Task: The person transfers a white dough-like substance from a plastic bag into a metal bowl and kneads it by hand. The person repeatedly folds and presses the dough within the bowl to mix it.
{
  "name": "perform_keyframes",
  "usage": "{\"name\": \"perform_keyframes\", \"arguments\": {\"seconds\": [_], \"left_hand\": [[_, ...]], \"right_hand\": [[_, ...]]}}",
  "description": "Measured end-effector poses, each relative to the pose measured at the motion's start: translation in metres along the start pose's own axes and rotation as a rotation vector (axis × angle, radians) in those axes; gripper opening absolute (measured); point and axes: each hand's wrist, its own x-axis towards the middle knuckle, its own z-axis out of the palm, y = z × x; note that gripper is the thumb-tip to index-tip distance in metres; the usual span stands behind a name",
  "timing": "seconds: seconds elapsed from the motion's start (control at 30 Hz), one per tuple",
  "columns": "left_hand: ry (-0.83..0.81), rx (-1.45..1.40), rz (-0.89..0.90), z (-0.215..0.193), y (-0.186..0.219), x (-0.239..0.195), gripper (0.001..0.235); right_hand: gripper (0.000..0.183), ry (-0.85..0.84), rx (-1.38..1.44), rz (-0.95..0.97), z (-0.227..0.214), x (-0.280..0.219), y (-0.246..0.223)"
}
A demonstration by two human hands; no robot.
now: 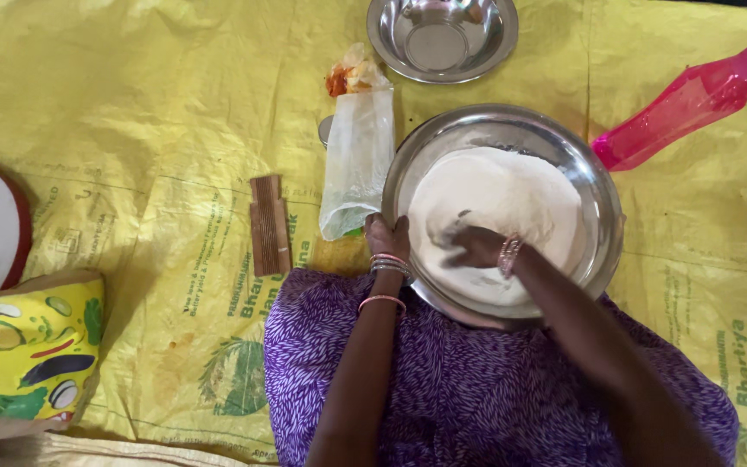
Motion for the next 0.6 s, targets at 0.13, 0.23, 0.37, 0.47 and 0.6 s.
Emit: {"name": "perform_keyframes", "arguments": {"seconds": [0.13,0.23,0.37,0.47,0.6], "left_hand": [[-0.021,-0.036,-0.011,-0.004,0.002,-0.002,0.039],[0.020,0.007,0.058,-0.006,0.005,-0.001,0.040],[-0.023,-0.008,-0.034,-0.007,0.010,-0.005,0.038],[-0.027,-0.002,-0.042,-0.010,0.011,-0.006,0.038],[-0.006,0.037,-0.002,-0.006,0.009,-0.004,0.038]], "right_hand": [[0.044,-0.287,-0.509,0.189,-0.054,-0.061,-0.001],[0.034,0.090,-0.444,0.029,-0.094,-0.114,0.007],[0.054,-0.426,0.089,0.385,-0.081,-0.146,-0.007],[0.070,-0.618,0.225,0.222,-0.029,-0.125,-0.024],[0.076,-0.340,0.559,0.230,0.034,-0.051,-0.019]]}}
